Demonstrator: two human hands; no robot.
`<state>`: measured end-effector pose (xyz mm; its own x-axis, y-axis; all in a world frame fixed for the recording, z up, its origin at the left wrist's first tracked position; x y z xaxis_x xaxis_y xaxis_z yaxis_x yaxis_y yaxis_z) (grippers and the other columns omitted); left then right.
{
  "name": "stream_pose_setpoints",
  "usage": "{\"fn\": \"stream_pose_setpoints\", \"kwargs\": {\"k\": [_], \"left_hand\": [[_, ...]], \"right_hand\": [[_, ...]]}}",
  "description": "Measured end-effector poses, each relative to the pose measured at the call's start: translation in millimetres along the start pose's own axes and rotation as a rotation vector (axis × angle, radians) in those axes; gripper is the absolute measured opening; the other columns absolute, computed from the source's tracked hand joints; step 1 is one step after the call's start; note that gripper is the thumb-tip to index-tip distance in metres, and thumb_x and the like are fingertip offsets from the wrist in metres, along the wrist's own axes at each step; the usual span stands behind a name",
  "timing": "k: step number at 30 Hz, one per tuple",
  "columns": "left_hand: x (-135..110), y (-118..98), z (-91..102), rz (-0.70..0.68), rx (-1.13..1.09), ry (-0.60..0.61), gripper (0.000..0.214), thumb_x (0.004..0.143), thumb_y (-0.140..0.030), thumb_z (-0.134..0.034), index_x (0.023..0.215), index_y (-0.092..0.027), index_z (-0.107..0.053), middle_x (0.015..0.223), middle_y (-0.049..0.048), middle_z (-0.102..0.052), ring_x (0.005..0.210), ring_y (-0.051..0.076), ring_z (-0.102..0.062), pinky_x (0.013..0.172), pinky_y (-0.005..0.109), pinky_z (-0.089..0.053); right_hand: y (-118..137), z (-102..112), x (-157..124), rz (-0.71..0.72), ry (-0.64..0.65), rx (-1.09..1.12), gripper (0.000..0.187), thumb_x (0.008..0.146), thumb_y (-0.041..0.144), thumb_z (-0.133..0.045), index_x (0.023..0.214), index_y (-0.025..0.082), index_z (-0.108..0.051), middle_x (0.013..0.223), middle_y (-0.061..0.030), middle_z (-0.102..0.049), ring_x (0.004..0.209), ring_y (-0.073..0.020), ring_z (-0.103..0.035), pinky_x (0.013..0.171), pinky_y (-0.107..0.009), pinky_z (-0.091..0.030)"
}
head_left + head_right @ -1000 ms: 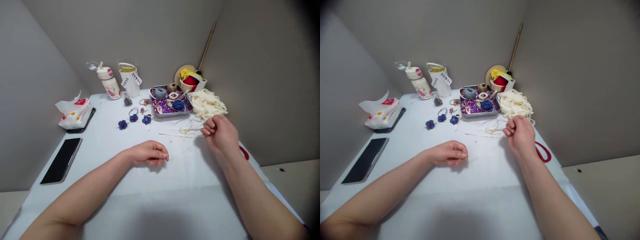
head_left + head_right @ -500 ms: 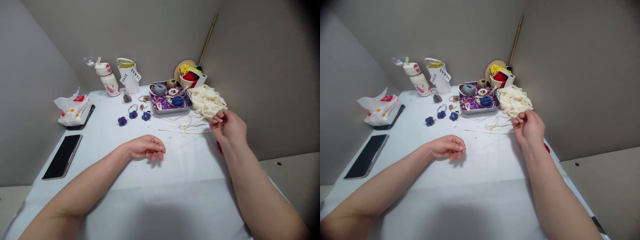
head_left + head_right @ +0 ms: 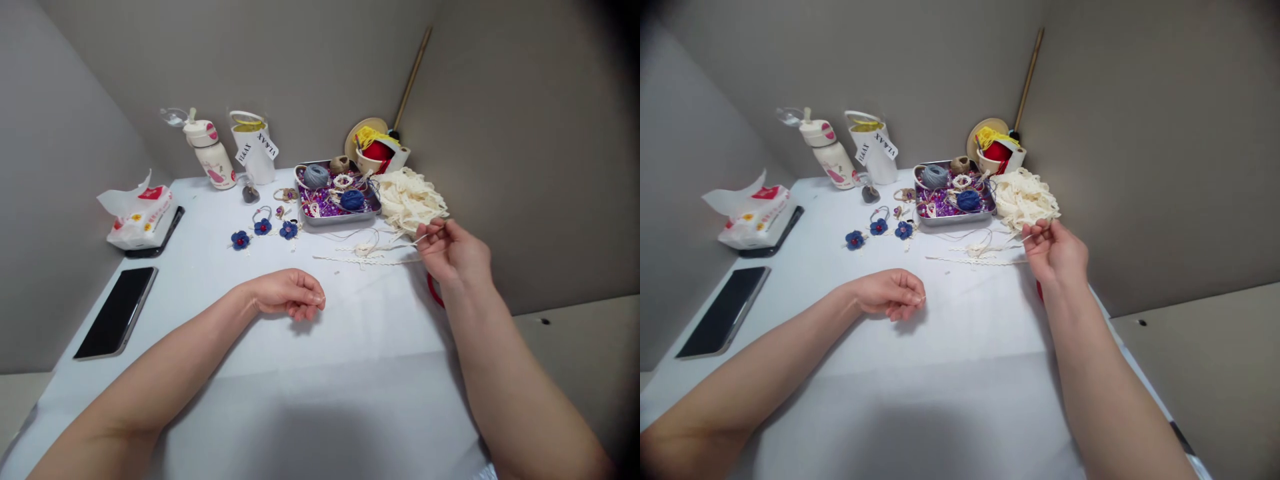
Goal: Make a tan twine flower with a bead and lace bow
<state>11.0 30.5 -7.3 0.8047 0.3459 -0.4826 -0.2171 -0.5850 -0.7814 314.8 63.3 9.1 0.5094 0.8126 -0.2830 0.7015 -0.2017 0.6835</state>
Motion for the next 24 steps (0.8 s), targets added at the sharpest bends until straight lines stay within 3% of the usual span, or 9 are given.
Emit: {"fn": "stream_pose_setpoints", "kwargs": {"k": [12, 16, 20, 24], "left_hand": [[-3, 5, 1.8, 0.067, 0.083, 0.138, 0.020, 0.073, -0.029, -0.078, 0.078, -0.011, -0.071, 0.058, 0.0027, -0.069, 0.040, 0.007, -0.058, 0.033, 0.011, -0.038], [-4, 5, 5.0, 0.062, 0.059, 0.111, 0.018, 0.075, -0.027, -0.077, 0.079, -0.011, -0.071, 0.058, 0.0026, -0.069, 0.038, 0.007, -0.057, 0.033, 0.010, -0.037], [-8, 4, 6.1, 0.063, 0.060, 0.164, 0.015, 0.077, -0.025, -0.075, 0.078, -0.011, -0.071, 0.057, 0.0037, -0.069, 0.036, 0.007, -0.056, 0.031, 0.010, -0.036], [-12, 3, 7.6, 0.071, 0.061, 0.234, 0.013, 0.078, -0.024, -0.074, 0.078, -0.011, -0.071, 0.057, 0.0046, -0.070, 0.037, 0.009, -0.058, 0.030, 0.010, -0.036]], "right_hand": [[-3, 3, 2, -0.033, -0.023, -0.023, 0.026, 0.099, 0.009, -0.039, 0.078, 0.015, -0.054, 0.065, 0.0025, -0.057, 0.056, -0.0055, -0.058, 0.068, -0.021, -0.060], [-2, 4, 1, -0.079, -0.042, -0.091, 0.027, 0.098, 0.009, -0.040, 0.075, 0.016, -0.053, 0.064, 0.0031, -0.057, 0.053, -0.0042, -0.055, 0.067, -0.020, -0.059], [-1, 2, -3, 0.011, 0.105, -0.333, 0.012, 0.088, 0.014, -0.058, 0.076, 0.018, -0.055, 0.066, 0.0033, -0.058, 0.055, -0.0063, -0.054, 0.064, -0.022, -0.056], [0, -5, -17, 0.223, 0.388, -0.840, 0.011, 0.076, 0.023, -0.072, 0.082, 0.020, -0.063, 0.072, 0.0025, -0.061, 0.063, -0.0094, -0.055, 0.062, -0.022, -0.047]]}}
Point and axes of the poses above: each hand's wrist, its own x-axis towards the middle knuckle, its own z-axis out of the back of the hand, y = z × x, the point moved 3 cm from there along x, towards the middle knuckle
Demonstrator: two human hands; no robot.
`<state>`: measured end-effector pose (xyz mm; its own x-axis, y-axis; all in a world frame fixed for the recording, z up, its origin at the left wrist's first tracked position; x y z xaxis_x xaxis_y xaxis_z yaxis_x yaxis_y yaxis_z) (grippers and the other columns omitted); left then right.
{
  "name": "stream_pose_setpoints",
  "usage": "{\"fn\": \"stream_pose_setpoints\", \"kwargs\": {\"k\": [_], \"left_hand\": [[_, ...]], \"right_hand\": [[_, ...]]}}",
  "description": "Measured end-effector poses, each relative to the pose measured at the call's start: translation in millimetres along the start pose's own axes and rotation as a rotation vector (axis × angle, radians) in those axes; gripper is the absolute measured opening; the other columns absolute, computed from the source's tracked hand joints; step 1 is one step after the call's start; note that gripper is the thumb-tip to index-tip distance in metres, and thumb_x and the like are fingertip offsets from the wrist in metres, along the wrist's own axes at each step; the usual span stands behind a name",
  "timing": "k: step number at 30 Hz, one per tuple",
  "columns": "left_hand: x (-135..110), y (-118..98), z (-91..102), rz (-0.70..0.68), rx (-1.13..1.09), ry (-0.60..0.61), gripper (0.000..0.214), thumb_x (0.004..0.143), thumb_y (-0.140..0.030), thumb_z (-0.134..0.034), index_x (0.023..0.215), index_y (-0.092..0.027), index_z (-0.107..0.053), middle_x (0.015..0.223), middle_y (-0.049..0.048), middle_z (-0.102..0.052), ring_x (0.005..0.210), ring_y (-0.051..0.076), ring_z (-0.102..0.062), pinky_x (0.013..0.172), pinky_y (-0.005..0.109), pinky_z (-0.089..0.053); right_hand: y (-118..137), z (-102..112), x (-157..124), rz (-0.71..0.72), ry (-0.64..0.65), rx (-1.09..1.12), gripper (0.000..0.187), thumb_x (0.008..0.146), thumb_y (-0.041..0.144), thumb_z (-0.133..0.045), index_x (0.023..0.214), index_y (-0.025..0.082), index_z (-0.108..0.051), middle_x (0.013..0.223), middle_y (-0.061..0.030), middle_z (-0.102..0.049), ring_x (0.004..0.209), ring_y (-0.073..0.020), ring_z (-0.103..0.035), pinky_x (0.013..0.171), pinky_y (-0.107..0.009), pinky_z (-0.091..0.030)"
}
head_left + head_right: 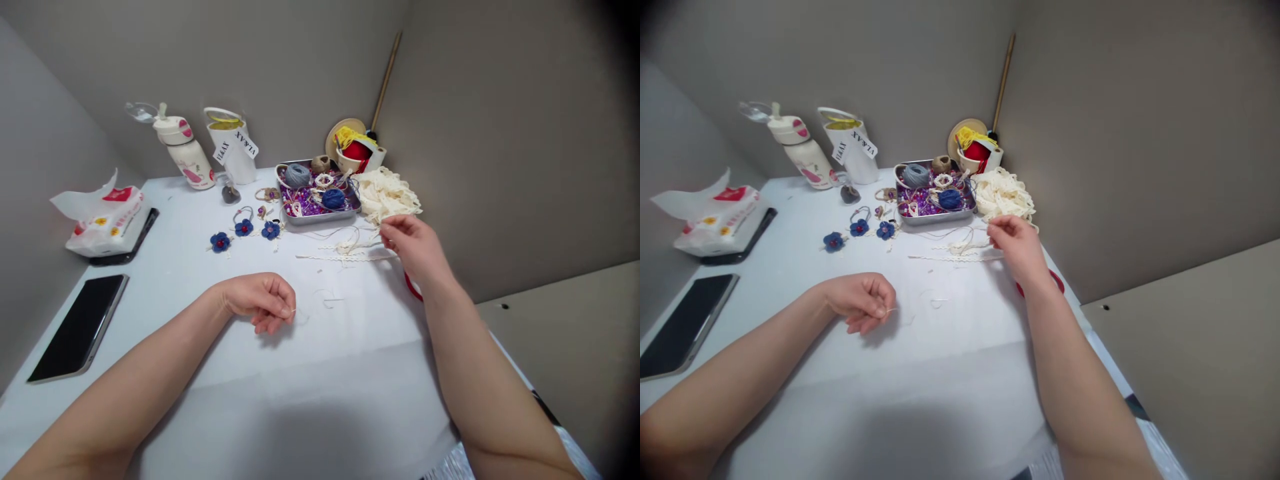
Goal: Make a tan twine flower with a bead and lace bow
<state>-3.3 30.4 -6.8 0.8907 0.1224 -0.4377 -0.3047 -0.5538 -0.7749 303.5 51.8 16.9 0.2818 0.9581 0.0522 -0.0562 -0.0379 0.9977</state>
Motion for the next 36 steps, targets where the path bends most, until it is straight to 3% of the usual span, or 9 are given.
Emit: {"fn": "stream_pose_setpoints", "kwargs": {"k": [5, 7, 9, 16, 19, 24, 28, 32, 36], "left_hand": [[-1, -1, 3.0, -0.024, -0.015, 0.008, 0.013, 0.078, -0.024, -0.074, 0.078, -0.011, -0.071, 0.057, 0.0045, -0.070, 0.036, 0.009, -0.058, 0.030, 0.010, -0.037], [-1, -2, 3.1, -0.035, -0.018, 0.009, 0.013, 0.077, -0.025, -0.075, 0.078, -0.011, -0.072, 0.057, 0.0046, -0.070, 0.036, 0.008, -0.057, 0.030, 0.010, -0.037], [-1, -3, 3.1, -0.034, -0.015, 0.002, 0.014, 0.077, -0.025, -0.075, 0.078, -0.011, -0.072, 0.057, 0.0048, -0.070, 0.036, 0.008, -0.057, 0.030, 0.010, -0.037], [-1, -4, 4.8, -0.025, 0.004, -0.024, 0.016, 0.076, -0.027, -0.076, 0.078, -0.012, -0.071, 0.057, 0.0044, -0.070, 0.036, 0.008, -0.057, 0.031, 0.010, -0.036], [-1, -3, 6.0, -0.026, 0.005, -0.044, 0.018, 0.075, -0.029, -0.077, 0.077, -0.012, -0.071, 0.056, 0.0044, -0.069, 0.036, 0.008, -0.057, 0.031, 0.011, -0.036], [-2, -4, 5.8, -0.030, 0.018, -0.041, 0.020, 0.074, -0.029, -0.078, 0.076, -0.011, -0.070, 0.056, 0.0037, -0.069, 0.037, 0.008, -0.057, 0.031, 0.011, -0.036], [-4, -5, 4.7, -0.007, 0.049, -0.018, 0.021, 0.073, -0.031, -0.079, 0.077, -0.011, -0.070, 0.056, 0.0042, -0.069, 0.037, 0.009, -0.057, 0.031, 0.012, -0.037], [-4, -4, 5.1, -0.014, 0.057, 0.001, 0.022, 0.074, -0.031, -0.078, 0.076, -0.012, -0.070, 0.056, 0.0045, -0.069, 0.037, 0.010, -0.058, 0.032, 0.013, -0.037], [-2, 0, 8.8, -0.006, 0.055, 0.001, 0.021, 0.074, -0.031, -0.078, 0.077, -0.012, -0.070, 0.056, 0.0041, -0.069, 0.038, 0.010, -0.058, 0.032, 0.012, -0.038]], "right_hand": [[12, -28, -32, 0.196, 0.666, -0.588, 0.008, 0.081, 0.027, -0.065, 0.081, 0.020, -0.069, 0.085, -0.0023, -0.068, 0.078, -0.0160, -0.059, 0.073, -0.028, -0.045], [13, -39, -46, 0.258, 0.823, -0.716, 0.008, 0.084, 0.024, -0.062, 0.084, 0.020, -0.069, 0.088, -0.0025, -0.067, 0.081, -0.0163, -0.059, 0.075, -0.028, -0.043], [13, -48, -57, 0.318, 0.875, -0.825, 0.010, 0.085, 0.020, -0.058, 0.085, 0.020, -0.068, 0.089, -0.0032, -0.067, 0.082, -0.0166, -0.059, 0.075, -0.028, -0.042], [13, -65, -82, 0.404, 0.846, -1.205, 0.018, 0.086, 0.010, -0.046, 0.074, 0.017, -0.058, 0.082, -0.0081, -0.062, 0.073, -0.0181, -0.054, 0.065, -0.029, -0.036], [15, -64, -84, 0.345, 0.827, -1.209, 0.017, 0.086, 0.010, -0.043, 0.075, 0.018, -0.053, 0.080, -0.0076, -0.061, 0.069, -0.0175, -0.052, 0.062, -0.029, -0.034], [18, -46, -64, 0.219, 0.657, -0.914, 0.008, 0.088, 0.020, -0.046, 0.089, 0.022, -0.053, 0.075, 0.0002, -0.060, 0.065, -0.0148, -0.052, 0.061, -0.026, -0.036], [13, -33, -44, 0.161, 0.559, -0.512, 0.025, 0.084, 0.021, -0.053, 0.108, 0.025, -0.056, 0.070, 0.0051, -0.059, 0.063, -0.0124, -0.050, 0.061, -0.024, -0.038], [4, -26, -32, 0.007, 0.433, -0.187, 0.014, 0.081, 0.025, -0.061, 0.090, 0.019, -0.069, 0.076, -0.0010, -0.069, 0.069, -0.0128, -0.059, 0.064, -0.025, -0.044], [-3, -29, -27, -0.117, 0.350, 0.021, 0.024, 0.073, 0.026, -0.073, 0.096, 0.018, -0.074, 0.097, -0.0078, -0.075, 0.086, -0.0168, -0.069, 0.074, -0.026, -0.051]]}}
Point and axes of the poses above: each hand's wrist, its own x-axis towards the middle knuckle, its own z-axis out of the back of the hand, y = z × x, the point moved 3 cm from there along x, towards the middle knuckle
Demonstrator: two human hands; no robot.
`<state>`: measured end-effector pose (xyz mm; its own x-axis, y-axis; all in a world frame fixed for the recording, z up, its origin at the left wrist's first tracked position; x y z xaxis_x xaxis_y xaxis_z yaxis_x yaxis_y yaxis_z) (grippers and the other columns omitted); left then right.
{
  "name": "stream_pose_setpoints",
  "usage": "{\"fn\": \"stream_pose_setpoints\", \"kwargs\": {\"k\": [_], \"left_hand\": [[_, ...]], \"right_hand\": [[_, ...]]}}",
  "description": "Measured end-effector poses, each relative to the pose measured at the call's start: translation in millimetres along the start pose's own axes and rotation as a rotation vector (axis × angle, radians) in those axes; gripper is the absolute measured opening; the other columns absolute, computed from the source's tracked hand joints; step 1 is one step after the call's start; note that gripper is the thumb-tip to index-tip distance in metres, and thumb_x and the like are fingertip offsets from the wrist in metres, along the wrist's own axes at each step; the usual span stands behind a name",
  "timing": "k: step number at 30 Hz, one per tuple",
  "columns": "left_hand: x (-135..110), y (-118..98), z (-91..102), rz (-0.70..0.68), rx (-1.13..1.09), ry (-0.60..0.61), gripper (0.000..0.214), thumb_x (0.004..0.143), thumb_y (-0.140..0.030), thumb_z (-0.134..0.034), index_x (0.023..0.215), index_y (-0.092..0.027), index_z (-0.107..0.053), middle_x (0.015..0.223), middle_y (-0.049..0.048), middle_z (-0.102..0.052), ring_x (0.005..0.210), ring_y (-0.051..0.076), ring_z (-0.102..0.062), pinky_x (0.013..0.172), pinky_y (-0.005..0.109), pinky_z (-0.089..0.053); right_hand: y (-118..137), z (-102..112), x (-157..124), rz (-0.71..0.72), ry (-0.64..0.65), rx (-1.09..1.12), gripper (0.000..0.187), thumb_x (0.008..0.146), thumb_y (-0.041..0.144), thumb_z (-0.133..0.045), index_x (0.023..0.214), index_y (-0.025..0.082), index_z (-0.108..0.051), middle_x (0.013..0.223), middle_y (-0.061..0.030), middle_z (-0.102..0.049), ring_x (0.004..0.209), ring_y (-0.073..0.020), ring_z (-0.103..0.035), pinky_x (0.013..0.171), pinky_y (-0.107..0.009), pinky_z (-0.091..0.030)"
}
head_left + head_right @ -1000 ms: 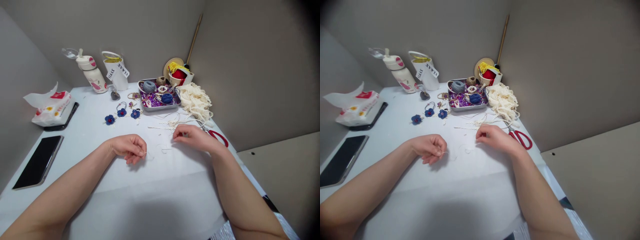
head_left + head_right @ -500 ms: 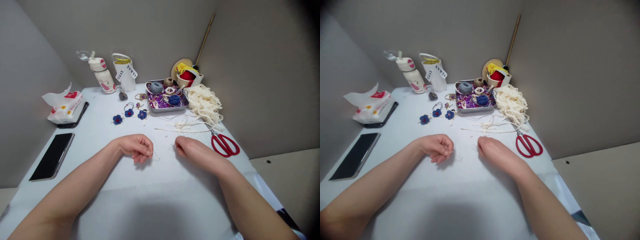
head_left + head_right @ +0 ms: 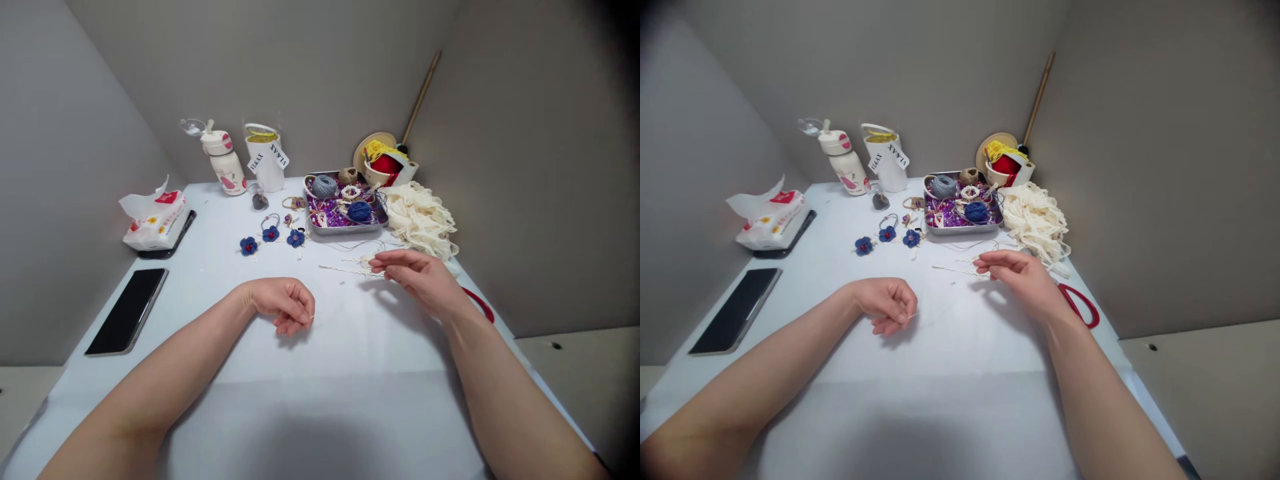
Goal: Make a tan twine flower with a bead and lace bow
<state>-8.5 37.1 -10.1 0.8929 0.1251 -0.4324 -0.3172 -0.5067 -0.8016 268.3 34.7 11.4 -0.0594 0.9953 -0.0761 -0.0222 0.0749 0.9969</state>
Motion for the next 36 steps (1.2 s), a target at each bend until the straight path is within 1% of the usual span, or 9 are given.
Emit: {"fn": "stream_pose_setpoints", "kwargs": {"k": [3, 6, 8, 10, 12, 16, 18, 29, 36], "left_hand": [[2, 3, 2.0, 0.001, 0.003, 0.002, 0.021, 0.074, -0.031, -0.078, 0.077, -0.012, -0.071, 0.057, 0.0043, -0.070, 0.038, 0.010, -0.058, 0.032, 0.012, -0.038], [4, 4, 2.4, 0.001, -0.004, 0.020, 0.021, 0.074, -0.032, -0.078, 0.077, -0.013, -0.071, 0.057, 0.0045, -0.070, 0.038, 0.010, -0.058, 0.031, 0.012, -0.038], [4, 4, 2.7, 0.003, -0.012, 0.030, 0.021, 0.074, -0.032, -0.079, 0.077, -0.013, -0.071, 0.056, 0.0042, -0.069, 0.038, 0.010, -0.057, 0.031, 0.012, -0.038], [4, 4, 2.8, 0.010, -0.017, 0.044, 0.021, 0.073, -0.032, -0.079, 0.076, -0.013, -0.071, 0.056, 0.0041, -0.069, 0.037, 0.010, -0.058, 0.031, 0.012, -0.038], [4, 4, 3.0, 0.022, -0.022, 0.057, 0.021, 0.073, -0.032, -0.079, 0.076, -0.013, -0.071, 0.057, 0.0043, -0.070, 0.037, 0.010, -0.058, 0.030, 0.012, -0.039], [4, 5, 4.2, 0.023, -0.034, 0.087, 0.019, 0.076, -0.031, -0.076, 0.078, -0.013, -0.070, 0.058, 0.0052, -0.070, 0.039, 0.011, -0.060, 0.031, 0.012, -0.039], [4, 5, 4.7, 0.027, -0.033, 0.118, 0.018, 0.078, -0.030, -0.075, 0.079, -0.013, -0.070, 0.059, 0.0057, -0.071, 0.040, 0.011, -0.060, 0.032, 0.012, -0.040], [-2, -3, -0.6, 0.134, 0.002, 0.202, 0.017, 0.079, -0.032, -0.075, 0.079, -0.016, -0.072, 0.058, 0.0042, -0.069, 0.041, 0.010, -0.059, 0.034, 0.014, -0.038], [-4, -6, -3.4, 0.127, 0.018, 0.240, 0.017, 0.079, -0.035, -0.075, 0.079, -0.018, -0.074, 0.058, 0.0056, -0.069, 0.042, 0.011, -0.059, 0.035, 0.016, -0.038]], "right_hand": [[-4, -2, 6, 0.021, -0.043, 0.135, 0.032, 0.064, 0.027, -0.083, 0.094, 0.018, -0.073, 0.094, -0.0078, -0.076, 0.081, -0.0160, -0.071, 0.070, -0.024, -0.053], [-10, 1, 14, 0.037, -0.129, 0.245, 0.031, 0.063, 0.030, -0.085, 0.086, 0.016, -0.071, 0.082, -0.0063, -0.074, 0.068, -0.0128, -0.068, 0.059, -0.021, -0.051], [-13, 3, 18, 0.043, -0.156, 0.330, 0.030, 0.065, 0.031, -0.084, 0.086, 0.016, -0.070, 0.075, -0.0037, -0.071, 0.057, -0.0085, -0.061, 0.053, -0.018, -0.048], [-13, 6, 21, 0.070, -0.176, 0.416, 0.027, 0.066, 0.029, -0.084, 0.084, 0.016, -0.069, 0.067, 0.0015, -0.065, 0.047, -0.0037, -0.049, 0.046, -0.015, -0.042], [-11, 10, 23, 0.097, -0.205, 0.492, 0.025, 0.065, 0.026, -0.085, 0.081, 0.017, -0.068, 0.065, 0.0048, -0.060, 0.046, -0.0019, -0.041, 0.043, -0.014, -0.037], [-10, 14, 24, 0.053, -0.242, 0.589, 0.028, 0.065, 0.026, -0.086, 0.077, 0.017, -0.062, 0.080, 0.0024, -0.062, 0.063, -0.0055, -0.054, 0.050, -0.014, -0.043], [-11, 16, 25, 0.013, -0.256, 0.618, 0.028, 0.067, 0.028, -0.085, 0.078, 0.018, -0.061, 0.079, 0.0023, -0.062, 0.066, -0.0064, -0.056, 0.052, -0.015, -0.045], [-17, 24, 24, -0.011, -0.319, 0.768, 0.028, 0.073, 0.026, -0.082, 0.082, 0.019, -0.057, 0.076, 0.0057, -0.057, 0.059, -0.0038, -0.051, 0.045, -0.012, -0.038], [-16, 31, 25, 0.000, -0.376, 0.854, 0.032, 0.070, 0.023, -0.084, 0.079, 0.019, -0.054, 0.071, 0.0071, -0.054, 0.056, -0.0033, -0.050, 0.042, -0.012, -0.039]]}}
Point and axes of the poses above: each hand's wrist, its own x-axis towards the middle knuckle, its own z-axis out of the back of the hand, y = z × x, the point moved 3 cm from there along x, towards the middle knuckle
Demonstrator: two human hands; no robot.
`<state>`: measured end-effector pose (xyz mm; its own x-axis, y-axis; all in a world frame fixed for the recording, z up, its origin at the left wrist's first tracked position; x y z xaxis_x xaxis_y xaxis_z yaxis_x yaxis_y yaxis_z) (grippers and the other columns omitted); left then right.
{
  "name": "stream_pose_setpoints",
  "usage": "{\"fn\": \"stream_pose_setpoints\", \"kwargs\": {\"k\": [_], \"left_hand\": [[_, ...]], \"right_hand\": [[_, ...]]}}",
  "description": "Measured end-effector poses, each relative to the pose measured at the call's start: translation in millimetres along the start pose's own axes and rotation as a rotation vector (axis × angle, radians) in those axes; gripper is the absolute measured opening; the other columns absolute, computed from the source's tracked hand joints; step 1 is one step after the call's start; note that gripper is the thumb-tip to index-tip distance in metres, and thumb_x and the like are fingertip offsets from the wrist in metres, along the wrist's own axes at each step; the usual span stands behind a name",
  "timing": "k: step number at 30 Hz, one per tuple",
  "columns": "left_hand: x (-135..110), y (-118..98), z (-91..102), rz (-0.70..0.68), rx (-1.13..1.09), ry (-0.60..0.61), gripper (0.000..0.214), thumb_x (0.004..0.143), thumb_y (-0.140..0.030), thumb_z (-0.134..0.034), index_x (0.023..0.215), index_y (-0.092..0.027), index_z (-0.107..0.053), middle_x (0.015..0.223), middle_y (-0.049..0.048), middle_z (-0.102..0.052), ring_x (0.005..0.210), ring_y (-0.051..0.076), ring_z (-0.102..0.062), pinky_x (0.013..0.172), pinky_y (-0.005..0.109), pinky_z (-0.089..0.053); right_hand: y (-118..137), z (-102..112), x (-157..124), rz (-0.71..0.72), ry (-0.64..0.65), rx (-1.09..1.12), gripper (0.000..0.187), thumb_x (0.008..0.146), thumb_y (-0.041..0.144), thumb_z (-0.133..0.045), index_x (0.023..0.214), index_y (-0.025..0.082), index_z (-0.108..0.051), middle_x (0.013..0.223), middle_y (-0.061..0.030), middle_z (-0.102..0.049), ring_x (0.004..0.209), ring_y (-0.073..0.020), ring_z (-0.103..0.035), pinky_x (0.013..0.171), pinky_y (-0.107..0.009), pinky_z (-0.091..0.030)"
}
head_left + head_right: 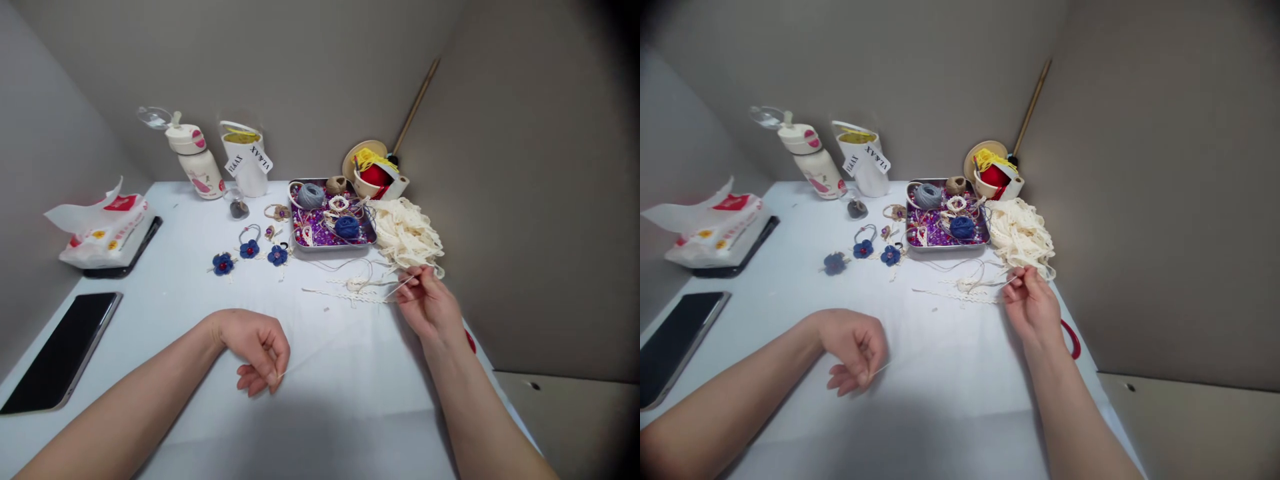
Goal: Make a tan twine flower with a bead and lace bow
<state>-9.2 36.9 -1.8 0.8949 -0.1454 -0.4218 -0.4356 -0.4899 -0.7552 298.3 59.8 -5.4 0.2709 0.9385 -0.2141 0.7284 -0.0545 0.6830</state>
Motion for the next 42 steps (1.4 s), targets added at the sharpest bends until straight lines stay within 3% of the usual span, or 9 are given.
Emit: {"fn": "stream_pose_setpoints", "kwargs": {"k": [4, 10, 21, 31, 34, 38, 40, 42], "left_hand": [[-1, 1, 1.0, -0.006, -0.005, -0.004, 0.019, 0.078, -0.037, -0.075, 0.079, -0.018, -0.074, 0.057, 0.0060, -0.068, 0.041, 0.012, -0.058, 0.034, 0.017, -0.037], [-2, 2, 2.0, -0.008, 0.009, 0.047, 0.019, 0.080, -0.037, -0.074, 0.080, -0.018, -0.073, 0.059, 0.0048, -0.068, 0.042, 0.011, -0.059, 0.034, 0.017, -0.037], [-13, -3, 2.6, -0.015, -0.003, -0.011, 0.028, 0.069, -0.045, -0.081, 0.074, -0.018, -0.075, 0.054, 0.0073, -0.068, 0.037, 0.013, -0.056, 0.030, 0.019, -0.033], [-16, 2, 3.9, -0.001, -0.038, -0.032, 0.024, 0.071, -0.042, -0.081, 0.074, -0.019, -0.075, 0.056, 0.0071, -0.068, 0.038, 0.012, -0.057, 0.030, 0.017, -0.033], [-14, 3, 4.5, -0.006, -0.057, -0.057, 0.025, 0.072, -0.041, -0.081, 0.074, -0.017, -0.074, 0.056, 0.0069, -0.069, 0.039, 0.011, -0.057, 0.031, 0.016, -0.033], [-5, 3, 7.2, -0.101, -0.115, -0.215, 0.028, 0.069, -0.040, -0.082, 0.074, -0.014, -0.072, 0.053, 0.0050, -0.068, 0.034, 0.009, -0.054, 0.029, 0.014, -0.031], [4, 3, 6.7, -0.150, -0.161, -0.309, 0.029, 0.068, -0.039, -0.083, 0.074, -0.013, -0.071, 0.053, 0.0040, -0.067, 0.034, 0.008, -0.052, 0.028, 0.014, -0.030], [15, 3, 3.8, -0.185, -0.211, -0.400, 0.029, 0.068, -0.037, -0.082, 0.075, -0.012, -0.071, 0.054, 0.0037, -0.067, 0.035, 0.008, -0.053, 0.029, 0.013, -0.029]], "right_hand": [[2, 1, 1, -0.048, -0.007, -0.022, 0.027, 0.074, 0.023, -0.081, 0.080, 0.019, -0.055, 0.075, 0.0054, -0.058, 0.056, -0.0036, -0.051, 0.042, -0.012, -0.040], [3, 8, 2, -0.109, -0.067, -0.042, 0.027, 0.071, 0.021, -0.082, 0.080, 0.018, -0.057, 0.070, 0.0057, -0.058, 0.042, 0.0004, -0.037, 0.034, -0.008, -0.030], [18, 14, 3, 0.031, -0.085, -0.104, 0.029, 0.068, 0.024, -0.084, 0.078, 0.018, -0.057, 0.066, 0.0055, -0.056, 0.043, -0.0010, -0.037, 0.034, -0.010, -0.031], [20, 7, 2, 0.126, -0.093, -0.191, 0.034, 0.069, 0.030, -0.083, 0.079, 0.019, -0.053, 0.060, 0.0076, -0.052, 0.042, -0.0022, -0.033, 0.037, -0.012, -0.029], [21, 7, 1, 0.229, -0.102, -0.289, 0.031, 0.073, 0.036, -0.078, 0.079, 0.020, -0.053, 0.059, 0.0069, -0.053, 0.044, -0.0045, -0.036, 0.042, -0.016, -0.032], [29, -2, -15, 0.586, -0.160, -0.732, 0.017, 0.086, 0.035, -0.066, 0.081, 0.020, -0.058, 0.067, 0.0025, -0.060, 0.063, -0.0111, -0.054, 0.064, -0.025, -0.044], [26, -12, -26, 0.689, -0.092, -0.915, 0.014, 0.089, 0.032, -0.062, 0.082, 0.021, -0.058, 0.070, 0.0013, -0.062, 0.073, -0.0145, -0.059, 0.077, -0.031, -0.046], [16, -19, -37, 0.668, 0.045, -0.968, 0.012, 0.091, 0.030, -0.058, 0.083, 0.022, -0.056, 0.072, 0.0004, -0.062, 0.079, -0.0171, -0.062, 0.082, -0.034, -0.046]]}}
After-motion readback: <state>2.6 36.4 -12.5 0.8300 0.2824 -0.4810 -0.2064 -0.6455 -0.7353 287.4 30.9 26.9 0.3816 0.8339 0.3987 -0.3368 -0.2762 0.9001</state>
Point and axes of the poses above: each hand's wrist, its own x-axis towards the middle knuckle, its own z-axis out of the back of the hand, y = z × x, the point moved 3 cm from there along x, towards the middle knuckle
